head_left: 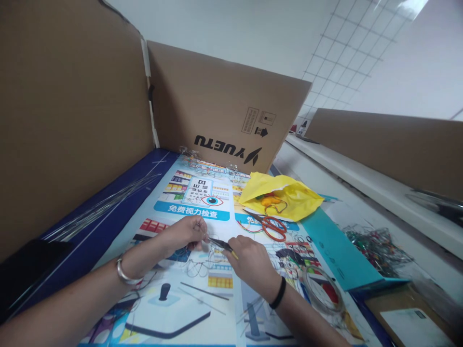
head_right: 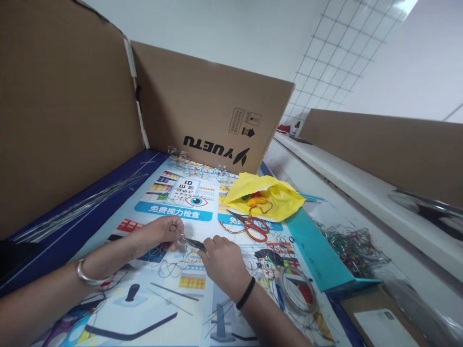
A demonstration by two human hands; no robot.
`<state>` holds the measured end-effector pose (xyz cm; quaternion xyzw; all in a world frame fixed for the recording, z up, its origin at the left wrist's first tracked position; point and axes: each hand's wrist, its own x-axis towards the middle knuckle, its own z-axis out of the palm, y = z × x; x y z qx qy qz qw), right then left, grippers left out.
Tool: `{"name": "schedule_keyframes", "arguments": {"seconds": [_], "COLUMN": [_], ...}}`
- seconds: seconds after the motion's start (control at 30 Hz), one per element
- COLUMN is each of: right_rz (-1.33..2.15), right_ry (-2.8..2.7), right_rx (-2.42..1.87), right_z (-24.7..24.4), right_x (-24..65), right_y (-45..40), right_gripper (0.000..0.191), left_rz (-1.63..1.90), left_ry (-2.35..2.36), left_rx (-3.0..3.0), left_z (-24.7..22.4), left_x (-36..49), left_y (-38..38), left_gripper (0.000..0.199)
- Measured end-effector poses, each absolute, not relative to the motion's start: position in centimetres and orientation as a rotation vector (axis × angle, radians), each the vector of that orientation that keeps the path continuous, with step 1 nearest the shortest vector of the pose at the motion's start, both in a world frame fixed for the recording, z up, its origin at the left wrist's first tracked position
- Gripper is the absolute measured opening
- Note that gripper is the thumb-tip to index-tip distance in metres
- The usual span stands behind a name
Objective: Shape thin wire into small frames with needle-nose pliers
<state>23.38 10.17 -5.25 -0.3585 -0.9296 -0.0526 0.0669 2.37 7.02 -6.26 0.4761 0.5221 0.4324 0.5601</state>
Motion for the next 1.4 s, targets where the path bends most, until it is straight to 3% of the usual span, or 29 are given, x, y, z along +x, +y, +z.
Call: {"name": "schedule_keyframes", "arguments": {"seconds": [0.6, 1.4], "right_rz": [-0.472, -0.353], "right_ry": [-2.703, -2.674], "right_rx": [-0.961, -1.095], "right_z": [-5.5, -5.1], "right_x": [23.0, 23.0], "right_y": [9.6, 9.8], "right_gripper": [0.008, 0.012], "left_rz": [1.084, 1.205], "left_ry": [1.348, 1.318], "left_rx": [1.069, 0.997], "left_z": [-5.5, -5.3], "left_x": [3.1, 3.5], "left_y": [6.9, 6.8], "left_gripper": [0.014, 0.014]}}
